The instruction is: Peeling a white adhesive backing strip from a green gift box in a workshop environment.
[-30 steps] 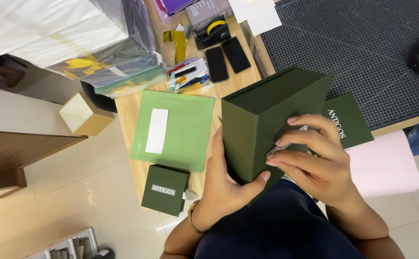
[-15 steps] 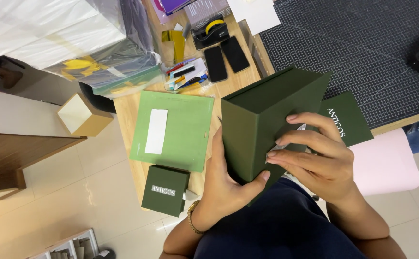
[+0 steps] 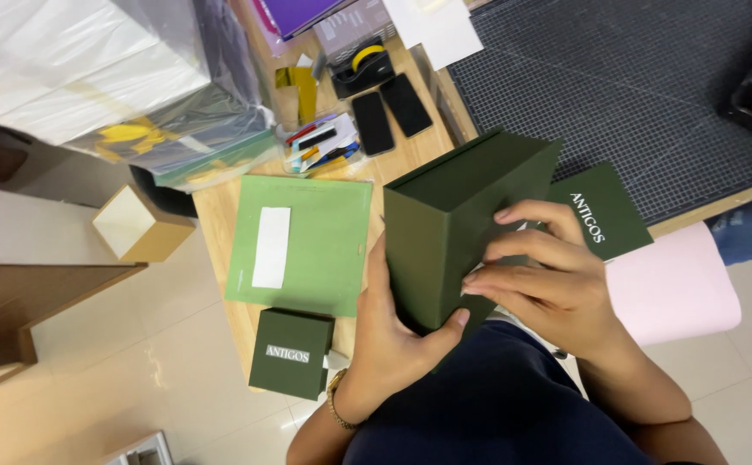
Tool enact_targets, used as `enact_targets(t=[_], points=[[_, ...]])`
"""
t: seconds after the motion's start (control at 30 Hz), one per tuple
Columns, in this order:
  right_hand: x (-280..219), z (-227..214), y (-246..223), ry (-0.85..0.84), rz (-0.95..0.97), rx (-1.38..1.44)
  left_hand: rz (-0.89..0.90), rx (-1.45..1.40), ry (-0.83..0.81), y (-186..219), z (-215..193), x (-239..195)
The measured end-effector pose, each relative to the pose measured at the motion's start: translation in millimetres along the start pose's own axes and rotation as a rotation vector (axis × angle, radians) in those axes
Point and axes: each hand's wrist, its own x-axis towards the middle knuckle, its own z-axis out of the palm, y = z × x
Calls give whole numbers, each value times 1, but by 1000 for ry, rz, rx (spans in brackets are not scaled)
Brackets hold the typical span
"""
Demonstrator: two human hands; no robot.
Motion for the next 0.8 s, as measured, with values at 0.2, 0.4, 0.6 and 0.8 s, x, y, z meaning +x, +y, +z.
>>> enact_targets(t=[0.2, 0.4, 0.6, 0.8], points=[[3, 0, -4, -18, 58, 21, -20, -52, -24, -3, -1, -1], [10, -6, -11, -54, 62, 60, -79, 37, -13, -16, 0, -5], [1, 2, -7, -27, 45, 71, 6, -76, -27, -16, -2, -1], [1, 3, -6, -21, 17, 73, -40, -109, -43, -13, -3, -2]])
